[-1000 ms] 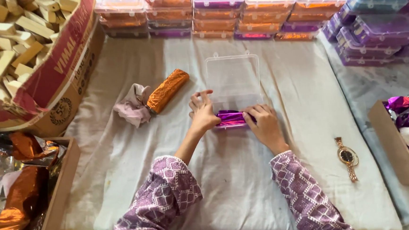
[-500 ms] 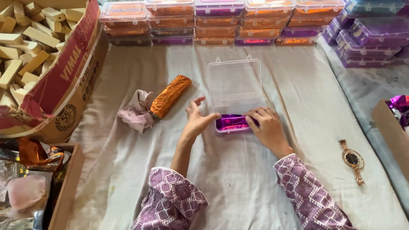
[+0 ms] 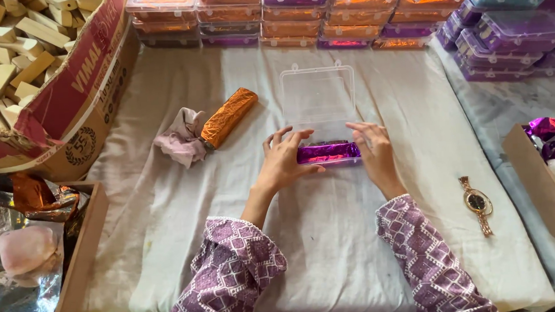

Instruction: Wrapping wooden blocks in foil and colored film then placing them into a plastic container.

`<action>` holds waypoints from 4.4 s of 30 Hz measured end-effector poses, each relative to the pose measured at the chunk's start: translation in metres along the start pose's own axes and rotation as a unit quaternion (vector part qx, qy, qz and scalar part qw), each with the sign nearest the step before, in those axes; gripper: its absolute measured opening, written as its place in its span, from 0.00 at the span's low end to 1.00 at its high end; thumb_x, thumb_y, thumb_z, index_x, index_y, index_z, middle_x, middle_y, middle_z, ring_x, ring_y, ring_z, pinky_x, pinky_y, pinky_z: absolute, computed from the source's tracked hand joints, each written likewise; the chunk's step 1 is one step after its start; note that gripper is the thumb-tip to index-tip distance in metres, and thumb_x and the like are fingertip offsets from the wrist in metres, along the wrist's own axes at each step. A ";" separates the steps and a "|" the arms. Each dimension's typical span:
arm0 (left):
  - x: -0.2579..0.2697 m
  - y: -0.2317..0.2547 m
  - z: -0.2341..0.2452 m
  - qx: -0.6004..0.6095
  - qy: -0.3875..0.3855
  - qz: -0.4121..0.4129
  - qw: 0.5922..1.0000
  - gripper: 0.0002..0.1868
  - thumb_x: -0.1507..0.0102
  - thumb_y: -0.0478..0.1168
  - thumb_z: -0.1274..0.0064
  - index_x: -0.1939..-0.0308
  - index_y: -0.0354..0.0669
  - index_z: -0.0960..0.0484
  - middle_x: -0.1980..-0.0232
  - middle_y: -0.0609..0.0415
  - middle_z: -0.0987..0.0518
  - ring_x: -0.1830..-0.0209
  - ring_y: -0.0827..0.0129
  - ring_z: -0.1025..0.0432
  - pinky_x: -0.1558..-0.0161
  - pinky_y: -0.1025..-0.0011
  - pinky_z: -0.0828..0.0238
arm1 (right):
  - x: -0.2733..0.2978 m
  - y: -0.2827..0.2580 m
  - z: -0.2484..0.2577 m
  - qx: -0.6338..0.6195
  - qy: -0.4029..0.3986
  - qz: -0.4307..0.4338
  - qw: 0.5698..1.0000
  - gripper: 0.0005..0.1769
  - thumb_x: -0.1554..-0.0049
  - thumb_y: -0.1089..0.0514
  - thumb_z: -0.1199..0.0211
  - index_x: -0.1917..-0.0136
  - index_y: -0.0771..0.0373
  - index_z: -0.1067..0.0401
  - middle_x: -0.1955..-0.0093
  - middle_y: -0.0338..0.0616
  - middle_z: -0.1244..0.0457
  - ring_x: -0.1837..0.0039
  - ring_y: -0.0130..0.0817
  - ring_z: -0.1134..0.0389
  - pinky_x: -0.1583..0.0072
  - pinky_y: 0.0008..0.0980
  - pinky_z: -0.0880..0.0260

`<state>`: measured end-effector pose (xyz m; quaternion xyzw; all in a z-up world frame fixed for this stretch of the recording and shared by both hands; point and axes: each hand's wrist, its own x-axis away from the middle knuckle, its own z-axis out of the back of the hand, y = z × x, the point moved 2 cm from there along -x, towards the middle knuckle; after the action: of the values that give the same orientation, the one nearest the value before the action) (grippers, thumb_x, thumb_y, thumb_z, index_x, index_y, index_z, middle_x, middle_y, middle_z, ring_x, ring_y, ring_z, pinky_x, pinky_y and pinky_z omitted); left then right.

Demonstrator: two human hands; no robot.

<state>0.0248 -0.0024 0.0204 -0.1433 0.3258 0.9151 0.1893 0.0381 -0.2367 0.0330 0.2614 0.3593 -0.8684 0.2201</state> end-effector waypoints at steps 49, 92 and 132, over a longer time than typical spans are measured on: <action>-0.024 -0.144 0.112 -0.217 0.046 0.210 0.952 0.51 0.47 0.63 0.33 0.30 0.39 0.35 0.46 0.42 0.20 0.43 0.50 0.26 0.41 0.54 0.37 | 0.004 -0.009 -0.004 -0.073 0.126 -0.052 0.988 0.14 0.36 0.66 0.40 0.38 0.60 0.23 0.37 0.45 0.36 0.44 0.32 0.31 0.44 0.31 0.27; 0.011 -0.031 0.000 0.711 -0.155 0.242 0.641 0.31 0.35 0.54 0.44 0.36 0.35 0.25 0.45 0.46 0.16 0.50 0.63 0.18 0.50 0.66 0.19 | 0.017 -0.070 -0.013 0.227 0.097 0.300 0.921 0.30 0.44 0.56 0.26 0.30 0.56 0.30 0.27 0.32 0.37 0.31 0.36 0.39 0.32 0.41 0.37; 0.026 0.019 0.000 0.839 -0.180 0.303 0.414 0.22 0.31 0.57 0.51 0.42 0.48 0.21 0.50 0.58 0.17 0.56 0.73 0.21 0.58 0.68 0.23 | 0.020 -0.067 -0.001 0.170 0.154 0.267 0.936 0.24 0.45 0.59 0.25 0.38 0.54 0.28 0.36 0.33 0.34 0.34 0.36 0.37 0.35 0.41 0.36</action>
<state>-0.0064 -0.0088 0.0208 0.3632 0.9123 0.1883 -0.0204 -0.0149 -0.1968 0.0545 0.5117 0.1528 -0.7748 0.3384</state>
